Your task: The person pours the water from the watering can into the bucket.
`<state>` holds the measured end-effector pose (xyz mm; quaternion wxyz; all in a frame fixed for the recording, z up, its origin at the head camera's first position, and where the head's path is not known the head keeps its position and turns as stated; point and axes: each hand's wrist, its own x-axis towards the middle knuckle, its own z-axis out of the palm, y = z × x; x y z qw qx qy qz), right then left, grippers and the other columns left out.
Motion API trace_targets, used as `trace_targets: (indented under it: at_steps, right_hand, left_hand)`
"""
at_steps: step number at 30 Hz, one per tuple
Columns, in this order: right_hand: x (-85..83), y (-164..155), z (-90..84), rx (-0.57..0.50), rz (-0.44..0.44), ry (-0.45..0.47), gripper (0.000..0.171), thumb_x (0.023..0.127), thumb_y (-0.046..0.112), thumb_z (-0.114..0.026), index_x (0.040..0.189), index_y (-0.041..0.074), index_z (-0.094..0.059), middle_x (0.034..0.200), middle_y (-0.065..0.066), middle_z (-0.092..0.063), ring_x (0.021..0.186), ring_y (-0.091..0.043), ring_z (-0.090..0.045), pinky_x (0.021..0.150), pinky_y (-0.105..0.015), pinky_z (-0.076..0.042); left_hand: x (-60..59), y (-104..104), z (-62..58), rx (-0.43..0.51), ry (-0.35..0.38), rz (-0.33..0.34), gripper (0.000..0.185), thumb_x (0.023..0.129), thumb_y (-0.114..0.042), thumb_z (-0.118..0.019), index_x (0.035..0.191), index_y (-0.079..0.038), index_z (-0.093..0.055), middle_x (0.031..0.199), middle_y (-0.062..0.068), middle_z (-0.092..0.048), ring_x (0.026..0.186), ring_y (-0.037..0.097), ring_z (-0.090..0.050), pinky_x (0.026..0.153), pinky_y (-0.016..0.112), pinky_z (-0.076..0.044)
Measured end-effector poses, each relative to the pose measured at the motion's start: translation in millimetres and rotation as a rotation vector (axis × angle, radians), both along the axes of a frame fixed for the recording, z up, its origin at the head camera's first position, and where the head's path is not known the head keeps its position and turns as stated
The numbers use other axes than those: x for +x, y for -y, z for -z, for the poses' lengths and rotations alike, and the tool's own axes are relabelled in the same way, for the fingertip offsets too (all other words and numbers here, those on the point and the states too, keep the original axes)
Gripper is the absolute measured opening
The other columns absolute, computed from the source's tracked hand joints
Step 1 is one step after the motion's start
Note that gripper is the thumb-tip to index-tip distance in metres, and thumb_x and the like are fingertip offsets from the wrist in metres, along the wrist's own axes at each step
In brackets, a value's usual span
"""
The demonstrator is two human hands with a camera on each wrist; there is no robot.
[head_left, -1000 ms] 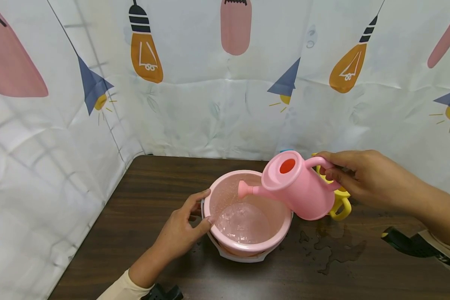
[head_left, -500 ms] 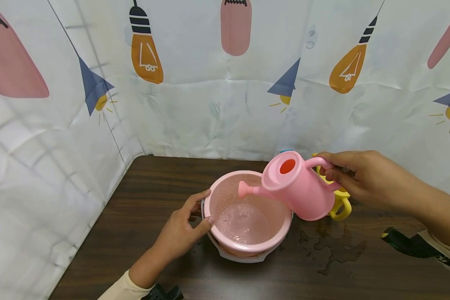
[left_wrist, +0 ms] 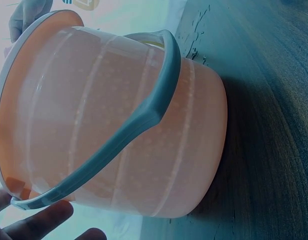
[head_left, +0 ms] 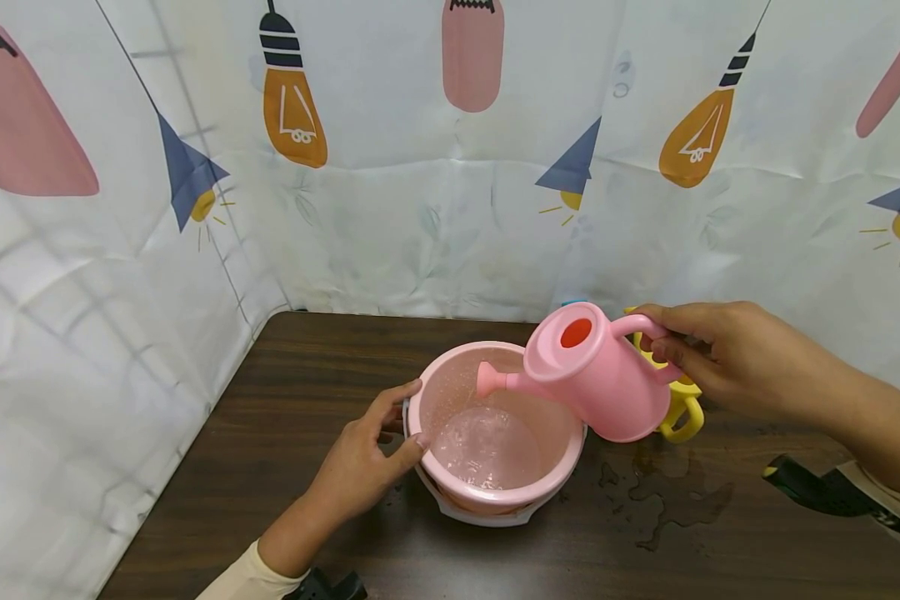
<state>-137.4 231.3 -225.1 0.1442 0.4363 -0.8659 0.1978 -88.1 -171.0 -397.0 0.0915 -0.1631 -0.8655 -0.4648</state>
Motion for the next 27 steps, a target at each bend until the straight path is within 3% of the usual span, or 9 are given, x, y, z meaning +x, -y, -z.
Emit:
trace_targets:
  at_steps: [27]
  right_hand:
    - [-0.3,-1.3,0.9,-0.014,-0.002,0.009,0.046,0.083,-0.012,-0.076,0.121,0.015,-0.072,0.092,0.012,-0.068,0.075,0.0,-0.067,0.065,-0.014,-0.053]
  left_hand:
    - [0.0,-0.4,-0.9,-0.001,0.003,0.008,0.06,0.095,-0.029,-0.07,0.15,-0.03,-0.047,0.116,-0.004,-0.073,0.1,0.009,-0.069,0.086,0.048,-0.055]
